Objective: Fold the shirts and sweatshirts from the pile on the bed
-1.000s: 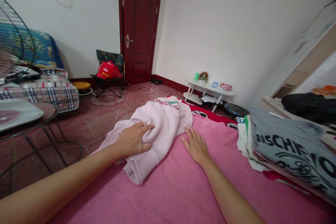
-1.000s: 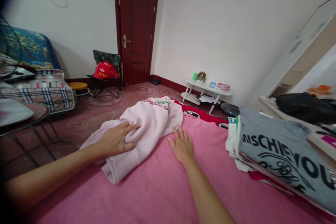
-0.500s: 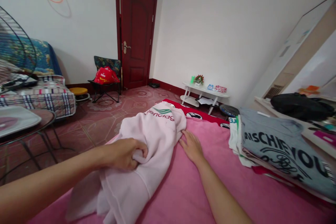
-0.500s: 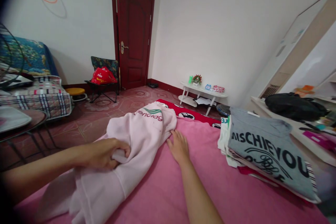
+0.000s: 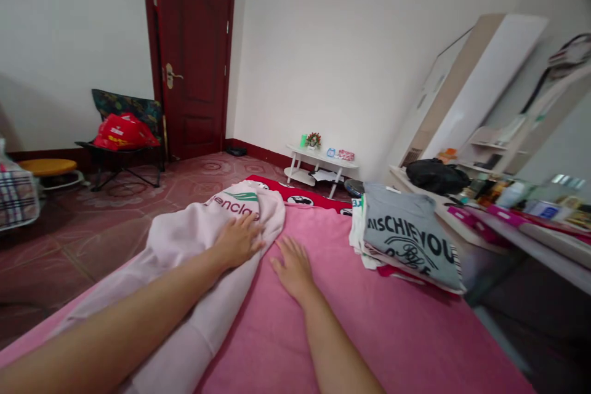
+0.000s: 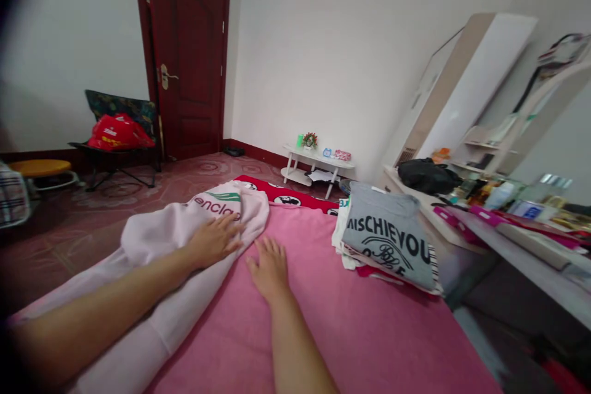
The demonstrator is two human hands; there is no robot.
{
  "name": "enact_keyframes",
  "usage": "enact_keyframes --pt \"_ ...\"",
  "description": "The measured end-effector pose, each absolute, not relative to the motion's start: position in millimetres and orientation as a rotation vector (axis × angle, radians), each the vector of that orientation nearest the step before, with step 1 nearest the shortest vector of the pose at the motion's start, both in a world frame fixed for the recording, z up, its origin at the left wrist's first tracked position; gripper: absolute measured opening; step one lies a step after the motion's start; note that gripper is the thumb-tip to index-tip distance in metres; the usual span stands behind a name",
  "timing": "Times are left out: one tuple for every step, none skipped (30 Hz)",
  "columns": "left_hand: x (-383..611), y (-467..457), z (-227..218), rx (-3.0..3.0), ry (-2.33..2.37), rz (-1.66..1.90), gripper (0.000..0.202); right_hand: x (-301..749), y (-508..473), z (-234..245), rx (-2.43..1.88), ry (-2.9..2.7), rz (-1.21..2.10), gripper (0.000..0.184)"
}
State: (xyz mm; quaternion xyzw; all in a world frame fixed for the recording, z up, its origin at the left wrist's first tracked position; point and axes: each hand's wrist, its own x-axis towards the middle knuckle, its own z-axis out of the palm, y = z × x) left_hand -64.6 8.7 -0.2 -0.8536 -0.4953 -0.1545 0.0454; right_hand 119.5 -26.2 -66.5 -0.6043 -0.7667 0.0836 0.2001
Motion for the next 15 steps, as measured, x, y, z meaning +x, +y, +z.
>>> enact_keyframes --pt "-65.1 13.5 -14.6 -2.614 -1.509 -0.429 0.045 123.7 -27.7 -64.0 -1.654 -2.113 0.271 0.05" --pt "-66.7 17.5 -25.9 -2.618 -1.5 -0.405 0.045 129.6 -28.7 -58.7 -1.635 -2.056 0.3 0.046" --pt "-68.6 20.5 -33.7 -2.625 -1.485 -0.395 0.044 137.9 -29.5 -50.3 -1.635 -1.969 0.297 0.042" --pt "-70.6 22.7 -38.4 -2.629 -1.471 -0.397 0.044 148.9 -30.4 -38.8 -1.658 -1.857 0.239 0.04" --pt "-72.1 24.0 -40.4 -2.63 -1.458 -0.406 0.044 162.9 -32.1 -25.0 -1.691 -1.735 0.135 0.04" --pt "-73.0 24.7 -40.6 -2.627 -1.45 -0.414 0.043 179.6 -34.8 -10.0 -1.72 -1.617 0.005 0.041" --pt "-73.4 25.0 -39.8 -2.625 -1.445 -0.418 0.042 198.7 -38.6 4.6 -1.76 -1.494 -0.161 0.043" --pt "-73.2 24.9 -38.7 -2.62 -1.442 -0.425 0.041 219.5 -43.5 17.0 -1.794 -1.409 -0.255 0.046" --pt "-72.7 24.6 -37.6 -2.616 -1.437 -0.434 0.04 240.9 -49.2 25.9 -1.854 -1.307 -0.333 0.049" --pt "-72.0 24.3 -36.8 -2.614 -1.431 -0.445 0.039 262.1 -55.2 30.4 -1.946 -1.191 -0.392 0.052" --pt "-71.3 23.9 -36.4 -2.617 -1.422 -0.458 0.038 282.0 -61.0 30.2 -2.034 -1.117 -0.404 0.054" --pt "-70.7 23.6 -36.2 -2.623 -1.416 -0.473 0.037 299.8 -66.1 25.8 -2.116 -1.075 -0.398 0.055" --pt "-70.2 23.2 -36.2 -2.631 -1.413 -0.487 0.037 314.9 -70.3 18.1 -2.182 -1.085 -0.368 0.055" --pt "-69.9 23.0 -36.2 -2.637 -1.417 -0.497 0.036 327.1 -73.4 8.6 -2.22 -1.151 -0.312 0.055" --pt "-69.8 22.8 -36.3 -2.644 -1.423 -0.501 0.037 336.2 -75.5 -1.2 -2.246 -1.204 -0.267 0.054"
